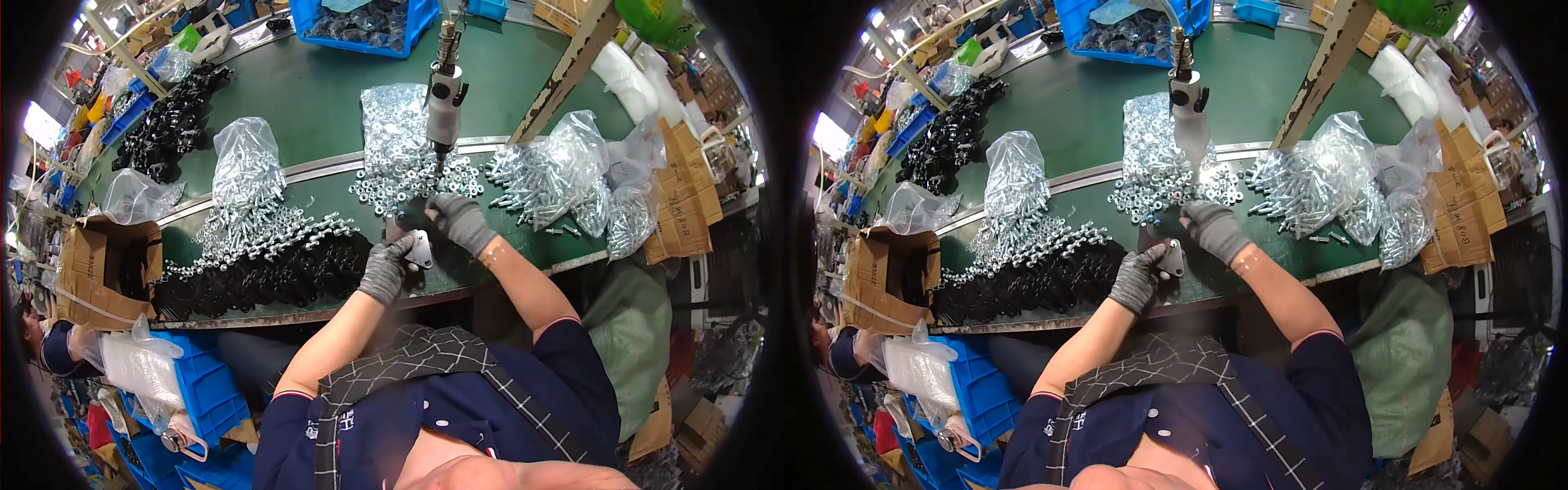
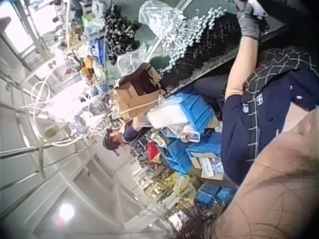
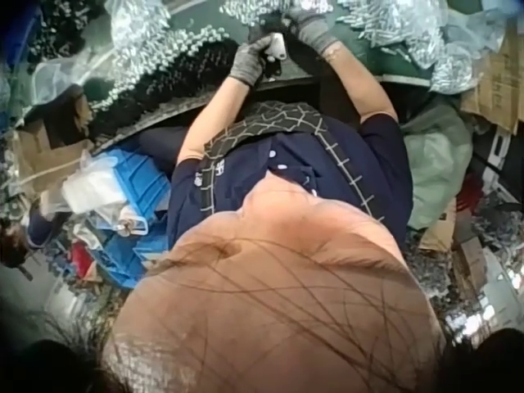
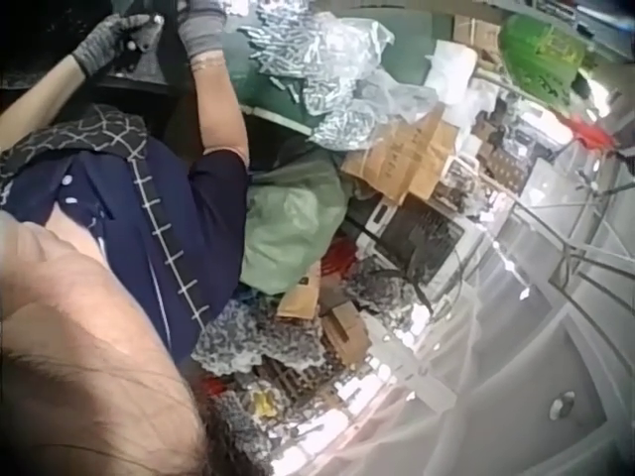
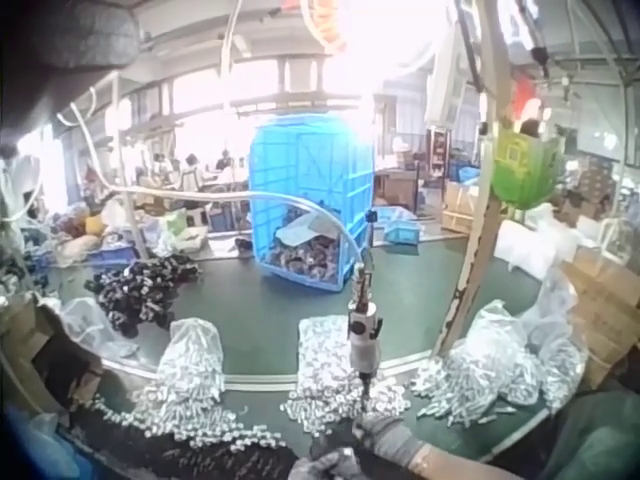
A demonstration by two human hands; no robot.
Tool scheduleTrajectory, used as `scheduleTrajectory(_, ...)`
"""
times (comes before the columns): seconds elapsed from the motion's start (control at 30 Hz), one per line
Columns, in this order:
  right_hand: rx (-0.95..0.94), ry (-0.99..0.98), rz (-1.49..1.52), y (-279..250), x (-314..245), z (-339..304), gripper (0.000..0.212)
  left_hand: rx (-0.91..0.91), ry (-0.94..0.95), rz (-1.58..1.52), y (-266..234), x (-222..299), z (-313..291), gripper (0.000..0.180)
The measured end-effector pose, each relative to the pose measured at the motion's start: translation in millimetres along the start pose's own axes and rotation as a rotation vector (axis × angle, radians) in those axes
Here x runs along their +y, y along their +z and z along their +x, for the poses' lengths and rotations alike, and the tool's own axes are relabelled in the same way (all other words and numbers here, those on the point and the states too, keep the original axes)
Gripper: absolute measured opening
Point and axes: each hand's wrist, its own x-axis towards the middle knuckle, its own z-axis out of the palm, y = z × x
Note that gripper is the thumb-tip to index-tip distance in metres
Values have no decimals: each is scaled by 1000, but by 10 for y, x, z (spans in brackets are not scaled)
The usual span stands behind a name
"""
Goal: Assembling small components using a pneumatic screwdriver on a factory production line.
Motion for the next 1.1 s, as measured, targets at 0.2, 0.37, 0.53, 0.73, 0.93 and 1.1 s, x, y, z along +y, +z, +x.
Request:
scheduleTrajectory(0.2, 237, -255, 96, -50, -253, -320, 14, -24, 18, -32, -70, -18, -13, 17)
scheduleTrajectory(0.37, 306, -438, 43, -64, -260, -332, 13, -46, 4, -21, -66, 8, -13, 17)
scheduleTrajectory(0.53, 41, -450, -94, -301, -290, -172, 14, -81, 12, 82, -128, -5, 44, 22)
scheduleTrajectory(0.73, -278, -529, -444, -462, -461, -53, 15, -44, 41, 97, -36, 42, -41, 21)
scheduleTrajectory(0.93, -211, -439, -368, -354, -393, -67, 23, -25, 32, 57, -23, 47, -39, 20)
scheduleTrajectory(1.1, -182, -383, -480, -401, -401, -55, 26, -87, 13, 50, -77, 27, 12, 28)
